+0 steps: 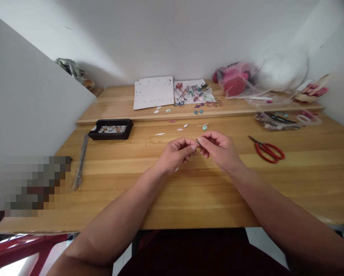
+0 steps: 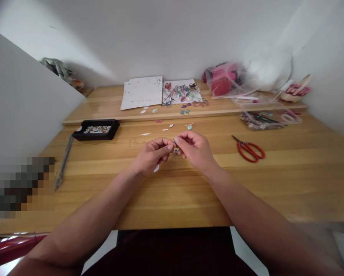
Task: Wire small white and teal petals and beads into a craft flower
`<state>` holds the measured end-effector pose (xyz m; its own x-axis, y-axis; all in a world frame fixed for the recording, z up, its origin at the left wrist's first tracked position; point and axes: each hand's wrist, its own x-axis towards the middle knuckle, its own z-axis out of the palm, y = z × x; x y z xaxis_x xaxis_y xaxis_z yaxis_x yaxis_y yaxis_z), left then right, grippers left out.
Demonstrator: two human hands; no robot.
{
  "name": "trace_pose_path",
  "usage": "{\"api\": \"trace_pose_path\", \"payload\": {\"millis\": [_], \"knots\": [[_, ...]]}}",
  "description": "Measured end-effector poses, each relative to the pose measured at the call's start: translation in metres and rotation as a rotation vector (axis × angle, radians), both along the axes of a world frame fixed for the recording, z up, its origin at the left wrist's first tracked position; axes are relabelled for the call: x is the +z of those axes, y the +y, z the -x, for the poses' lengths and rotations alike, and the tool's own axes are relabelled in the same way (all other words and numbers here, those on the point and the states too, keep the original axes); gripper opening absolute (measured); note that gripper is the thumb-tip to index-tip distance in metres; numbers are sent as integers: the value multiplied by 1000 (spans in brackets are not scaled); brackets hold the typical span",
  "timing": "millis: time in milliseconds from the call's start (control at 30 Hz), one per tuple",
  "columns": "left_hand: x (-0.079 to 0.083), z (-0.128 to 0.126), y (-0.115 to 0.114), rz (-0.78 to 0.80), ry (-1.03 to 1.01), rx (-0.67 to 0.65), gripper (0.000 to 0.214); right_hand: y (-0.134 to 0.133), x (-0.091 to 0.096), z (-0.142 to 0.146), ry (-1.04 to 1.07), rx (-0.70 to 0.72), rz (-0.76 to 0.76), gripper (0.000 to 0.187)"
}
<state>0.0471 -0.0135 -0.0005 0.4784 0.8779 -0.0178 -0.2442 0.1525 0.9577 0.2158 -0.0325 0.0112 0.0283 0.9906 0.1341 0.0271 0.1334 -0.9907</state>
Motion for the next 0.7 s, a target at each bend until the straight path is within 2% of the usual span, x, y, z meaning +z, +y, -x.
{"api": "trace_pose_path", "payload": {"millis": [167, 300, 400, 467, 567, 700], "knots": [[1, -1, 0, 1, -6, 71, 31, 0, -2, 1, -11, 57, 64, 37], [1, -1, 0, 36, -50, 63, 29, 1, -3, 0, -38, 69, 101, 34], [2, 0, 0, 77, -98, 53, 26, 5, 0, -9, -135, 33, 86, 29], [3, 1, 0, 110, -120, 42, 25, 7, 6, -19, -271, -9, 53, 27], [6, 2, 1, 150, -164, 30, 24, 6, 20, -40, -608, -54, -26, 22], [7, 1, 3, 157, -244, 25, 23, -1, 32, -87, -994, -71, -96, 17]]}}
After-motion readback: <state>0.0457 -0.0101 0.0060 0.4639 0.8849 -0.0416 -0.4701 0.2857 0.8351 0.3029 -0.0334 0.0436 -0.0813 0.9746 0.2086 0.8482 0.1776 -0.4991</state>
